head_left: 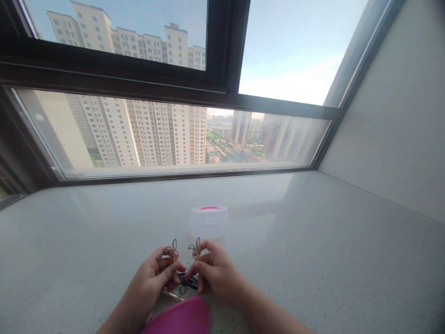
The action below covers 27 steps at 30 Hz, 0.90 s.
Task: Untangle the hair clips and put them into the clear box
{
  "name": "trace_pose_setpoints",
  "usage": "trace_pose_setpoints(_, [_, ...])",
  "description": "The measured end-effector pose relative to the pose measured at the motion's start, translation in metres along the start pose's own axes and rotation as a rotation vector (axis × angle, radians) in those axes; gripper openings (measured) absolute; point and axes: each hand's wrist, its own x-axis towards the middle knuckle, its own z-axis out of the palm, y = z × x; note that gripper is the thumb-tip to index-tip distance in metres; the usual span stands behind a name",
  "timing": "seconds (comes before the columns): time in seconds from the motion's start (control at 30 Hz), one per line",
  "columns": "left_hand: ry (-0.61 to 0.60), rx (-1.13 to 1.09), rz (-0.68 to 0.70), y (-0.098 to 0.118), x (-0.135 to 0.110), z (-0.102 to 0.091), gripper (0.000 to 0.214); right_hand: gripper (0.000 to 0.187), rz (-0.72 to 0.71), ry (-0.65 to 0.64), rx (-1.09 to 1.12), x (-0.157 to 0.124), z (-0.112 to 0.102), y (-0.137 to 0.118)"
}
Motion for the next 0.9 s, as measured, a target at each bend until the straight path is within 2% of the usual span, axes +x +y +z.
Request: trace_pose_setpoints(0.9, [-0.002, 0.012, 0.011, -0.0052, 0.0015, -0.0019, 0.033, 0.043, -0.042, -0.023, 0.036, 0.0016, -0.0007, 0.0066])
